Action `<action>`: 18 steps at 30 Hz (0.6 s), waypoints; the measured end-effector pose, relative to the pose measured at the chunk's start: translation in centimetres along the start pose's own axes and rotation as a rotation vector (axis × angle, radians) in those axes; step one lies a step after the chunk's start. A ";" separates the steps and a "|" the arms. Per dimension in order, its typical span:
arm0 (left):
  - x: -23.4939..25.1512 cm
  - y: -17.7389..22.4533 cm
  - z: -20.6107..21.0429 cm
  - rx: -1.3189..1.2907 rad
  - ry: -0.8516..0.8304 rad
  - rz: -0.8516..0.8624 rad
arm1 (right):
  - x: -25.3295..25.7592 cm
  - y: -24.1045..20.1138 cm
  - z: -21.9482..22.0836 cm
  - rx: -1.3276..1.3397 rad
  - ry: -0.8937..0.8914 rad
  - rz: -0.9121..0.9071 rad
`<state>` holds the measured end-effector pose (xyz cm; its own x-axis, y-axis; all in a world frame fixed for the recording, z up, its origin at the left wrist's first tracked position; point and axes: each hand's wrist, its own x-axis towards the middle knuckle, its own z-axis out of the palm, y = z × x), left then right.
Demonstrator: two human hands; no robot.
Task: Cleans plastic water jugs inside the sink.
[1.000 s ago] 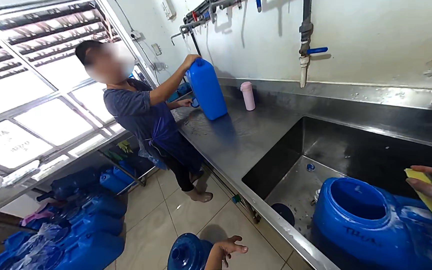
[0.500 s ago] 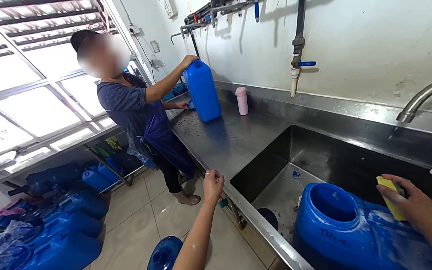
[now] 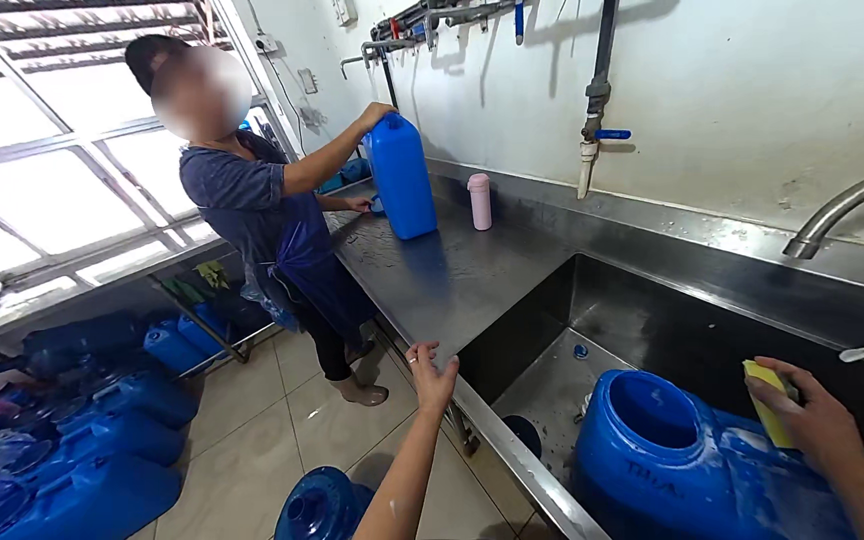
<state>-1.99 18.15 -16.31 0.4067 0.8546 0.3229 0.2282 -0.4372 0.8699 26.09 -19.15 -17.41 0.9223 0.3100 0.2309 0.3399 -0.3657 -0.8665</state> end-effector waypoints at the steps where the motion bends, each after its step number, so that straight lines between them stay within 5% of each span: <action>1: -0.1 0.7 0.1 -0.061 -0.011 -0.015 | 0.0 0.0 0.0 0.002 -0.005 0.004; 6: -0.6 3.5 -0.5 -0.558 -0.137 -0.205 | 0.1 0.5 0.0 0.017 -0.019 -0.019; 10: -1.7 5.1 -0.5 -1.171 -0.181 -0.654 | 0.5 1.1 -0.1 0.010 -0.027 -0.034; 18: -5.7 5.6 0.7 -1.354 -0.197 -0.743 | 0.4 0.4 -0.1 0.015 -0.039 -0.051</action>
<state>-2.37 10.62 -13.56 0.6986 0.6603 -0.2756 -0.4716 0.7146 0.5166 26.61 -19.30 -17.61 0.8959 0.3622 0.2573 0.3828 -0.3354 -0.8608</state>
